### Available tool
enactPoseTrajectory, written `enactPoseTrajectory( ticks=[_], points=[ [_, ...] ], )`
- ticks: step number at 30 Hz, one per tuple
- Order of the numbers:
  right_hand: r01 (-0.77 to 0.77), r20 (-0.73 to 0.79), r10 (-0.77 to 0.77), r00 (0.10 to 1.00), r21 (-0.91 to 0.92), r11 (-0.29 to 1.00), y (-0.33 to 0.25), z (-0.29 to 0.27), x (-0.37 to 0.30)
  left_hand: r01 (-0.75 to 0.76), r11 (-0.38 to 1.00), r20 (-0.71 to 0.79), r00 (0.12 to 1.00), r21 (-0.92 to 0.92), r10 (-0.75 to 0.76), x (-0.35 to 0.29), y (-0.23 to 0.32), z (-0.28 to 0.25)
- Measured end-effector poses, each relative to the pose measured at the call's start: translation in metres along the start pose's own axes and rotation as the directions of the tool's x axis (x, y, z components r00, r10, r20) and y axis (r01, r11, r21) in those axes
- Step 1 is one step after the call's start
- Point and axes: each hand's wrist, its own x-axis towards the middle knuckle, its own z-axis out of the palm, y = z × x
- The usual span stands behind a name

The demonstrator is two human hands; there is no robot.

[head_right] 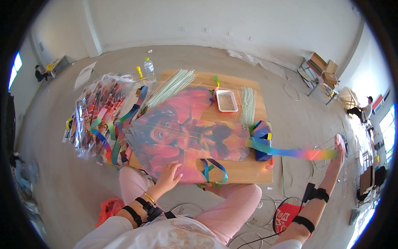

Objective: Assembling a colorful kite by attaching ribbons and preparing the kite skin.

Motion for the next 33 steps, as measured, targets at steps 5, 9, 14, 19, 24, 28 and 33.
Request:
enactPoseTrajectory(
  ticks=[5, 9, 14, 19, 24, 28, 33],
  points=[
    [0.163, -0.030, -0.206, 0.978, -0.508, 0.846, 0.023, 0.132, -0.026, 0.019, 1.000, -0.024, 1.000, -0.018, -0.020, -0.011, -0.014, -0.004],
    [0.523, 0.416, -0.322, 0.851, -0.607, 0.598, -0.011, 0.337, -0.137, 0.089, 0.995, -0.033, 0.995, -0.046, -0.091, -0.020, -0.029, -0.017],
    [0.326, 0.625, -0.034, 0.780, -0.359, 0.874, 0.093, 0.478, -0.223, 0.047, 0.997, -0.066, 0.996, -0.054, -0.051, -0.023, -0.042, -0.018],
    [0.520, 0.731, 0.050, 0.681, -0.530, 0.670, 0.181, 0.568, -0.302, -0.019, 0.992, -0.001, 1.000, 0.122, 0.020, -0.044, -0.040, -0.022],
    [0.572, 0.771, 0.151, 0.619, -0.574, 0.586, 0.205, 0.616, -0.349, 0.083, 0.992, -0.024, 0.996, -0.097, -0.086, -0.056, -0.050, -0.048],
    [0.530, 0.751, 0.094, 0.653, -0.543, 0.651, 0.193, 0.641, -0.362, 0.109, 0.986, -0.083, 0.989, -0.128, -0.120, -0.058, -0.074, -0.065],
    [0.562, 0.794, 0.078, 0.602, -0.491, 0.666, 0.176, 0.666, -0.363, 0.137, 0.987, -0.129, 0.981, -0.083, -0.147, -0.043, -0.075, -0.077]
  ],
)
